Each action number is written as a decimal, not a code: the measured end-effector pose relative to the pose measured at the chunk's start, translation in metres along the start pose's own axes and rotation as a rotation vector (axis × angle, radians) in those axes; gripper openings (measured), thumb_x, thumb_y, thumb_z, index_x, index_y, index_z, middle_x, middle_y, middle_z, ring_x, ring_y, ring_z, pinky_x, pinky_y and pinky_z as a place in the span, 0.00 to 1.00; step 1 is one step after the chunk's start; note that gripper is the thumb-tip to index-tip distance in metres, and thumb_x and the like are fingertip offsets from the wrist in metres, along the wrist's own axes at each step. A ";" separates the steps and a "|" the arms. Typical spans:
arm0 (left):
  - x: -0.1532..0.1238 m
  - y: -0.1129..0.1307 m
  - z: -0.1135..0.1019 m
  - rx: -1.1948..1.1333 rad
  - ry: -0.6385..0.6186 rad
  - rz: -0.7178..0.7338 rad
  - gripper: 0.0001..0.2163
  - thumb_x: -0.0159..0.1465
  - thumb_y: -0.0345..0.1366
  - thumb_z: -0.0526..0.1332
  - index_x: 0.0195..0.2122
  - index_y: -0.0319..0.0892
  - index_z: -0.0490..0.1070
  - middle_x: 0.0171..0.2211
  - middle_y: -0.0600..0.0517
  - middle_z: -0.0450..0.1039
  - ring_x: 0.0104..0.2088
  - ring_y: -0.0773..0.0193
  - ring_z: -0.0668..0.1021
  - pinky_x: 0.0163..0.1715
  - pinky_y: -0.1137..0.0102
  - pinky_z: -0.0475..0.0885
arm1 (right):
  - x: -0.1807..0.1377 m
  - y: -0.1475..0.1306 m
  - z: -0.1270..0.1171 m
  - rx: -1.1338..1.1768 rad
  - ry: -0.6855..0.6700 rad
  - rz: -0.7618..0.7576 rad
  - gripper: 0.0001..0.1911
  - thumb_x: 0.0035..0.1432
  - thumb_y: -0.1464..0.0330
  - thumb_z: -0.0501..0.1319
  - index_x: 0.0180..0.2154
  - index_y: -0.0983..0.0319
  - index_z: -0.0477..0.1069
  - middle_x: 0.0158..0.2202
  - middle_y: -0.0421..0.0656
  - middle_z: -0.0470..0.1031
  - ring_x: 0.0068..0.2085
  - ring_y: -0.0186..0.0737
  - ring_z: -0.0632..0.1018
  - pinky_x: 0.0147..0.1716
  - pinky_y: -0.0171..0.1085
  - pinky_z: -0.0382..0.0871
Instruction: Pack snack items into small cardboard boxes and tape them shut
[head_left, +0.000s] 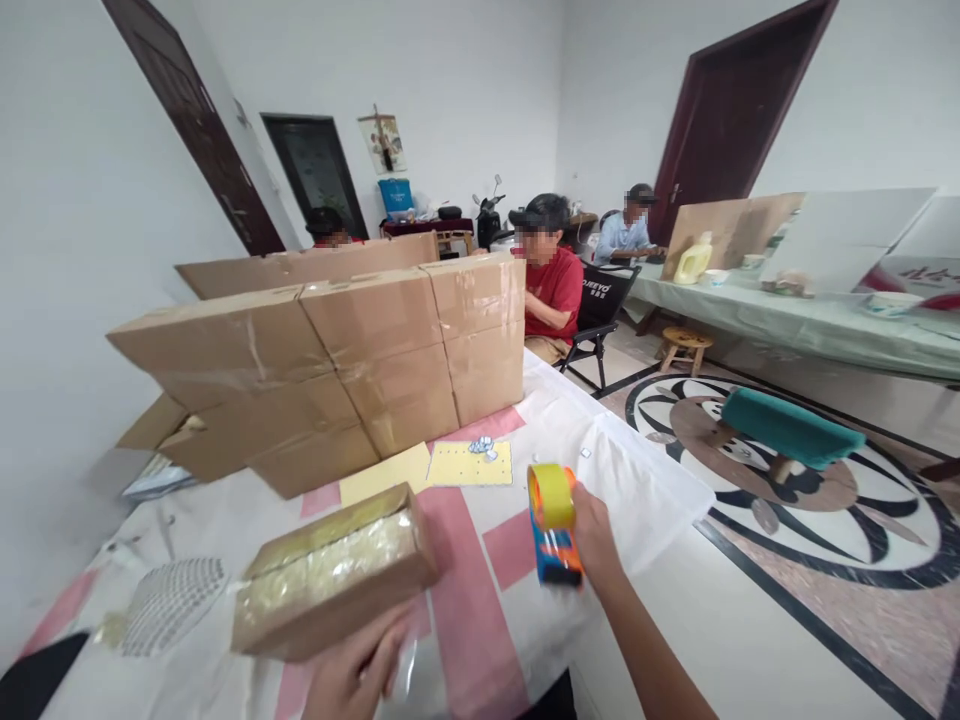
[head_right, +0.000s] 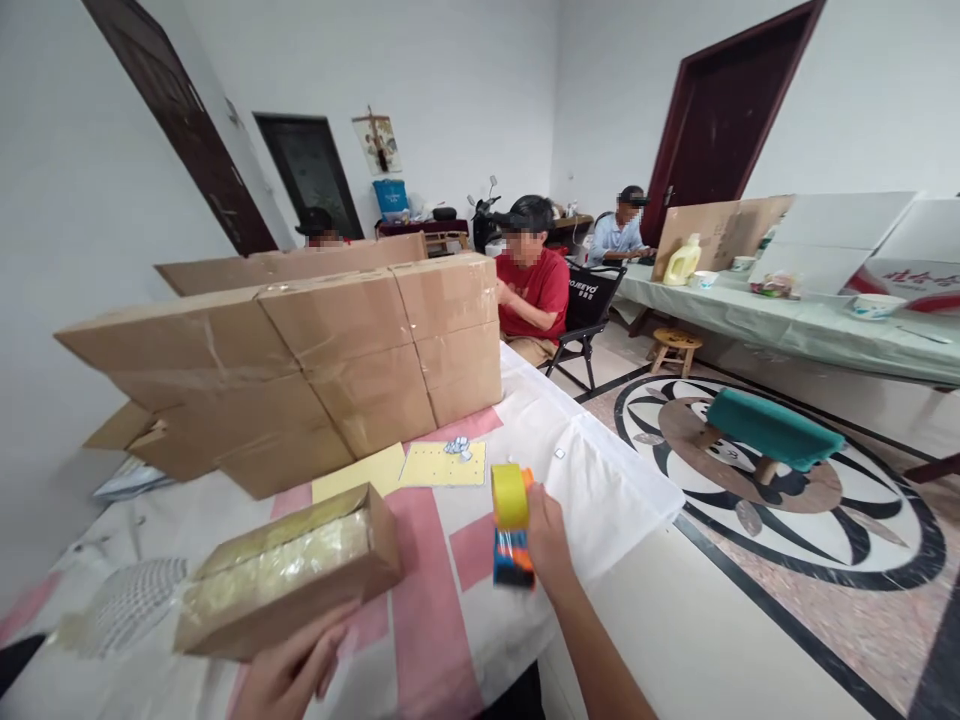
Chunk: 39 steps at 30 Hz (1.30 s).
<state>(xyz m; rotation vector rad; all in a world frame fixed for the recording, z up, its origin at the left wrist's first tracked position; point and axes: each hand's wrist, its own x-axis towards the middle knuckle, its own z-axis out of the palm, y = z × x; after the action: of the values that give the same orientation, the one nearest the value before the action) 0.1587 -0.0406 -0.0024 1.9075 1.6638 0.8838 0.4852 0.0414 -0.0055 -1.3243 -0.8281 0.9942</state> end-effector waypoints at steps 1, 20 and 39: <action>0.006 0.009 -0.007 -0.084 -0.006 -0.018 0.24 0.68 0.53 0.55 0.47 0.44 0.83 0.16 0.54 0.72 0.19 0.63 0.75 0.26 0.71 0.76 | 0.014 0.002 0.015 -0.055 -0.001 -0.049 0.35 0.54 0.35 0.57 0.24 0.61 0.72 0.23 0.46 0.77 0.26 0.45 0.76 0.27 0.41 0.70; 0.022 0.038 -0.033 -0.607 0.253 -0.220 0.19 0.65 0.50 0.63 0.47 0.39 0.75 0.17 0.60 0.65 0.20 0.69 0.68 0.25 0.74 0.64 | -0.047 -0.089 0.161 -0.424 -0.826 -0.607 0.10 0.58 0.61 0.68 0.40 0.59 0.78 0.39 0.44 0.77 0.43 0.43 0.76 0.46 0.42 0.67; 0.013 -0.001 -0.052 -0.293 0.573 -0.193 0.22 0.69 0.44 0.61 0.62 0.42 0.66 0.18 0.61 0.68 0.19 0.67 0.70 0.22 0.73 0.65 | -0.021 -0.131 0.181 -0.323 -0.998 -0.340 0.09 0.59 0.63 0.64 0.30 0.60 0.75 0.31 0.40 0.76 0.35 0.37 0.73 0.37 0.37 0.64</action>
<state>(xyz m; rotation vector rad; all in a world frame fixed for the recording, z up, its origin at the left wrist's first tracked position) 0.1214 -0.0318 0.0350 1.3419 1.8530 1.5944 0.3250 0.0937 0.1423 -0.8341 -1.9612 1.2709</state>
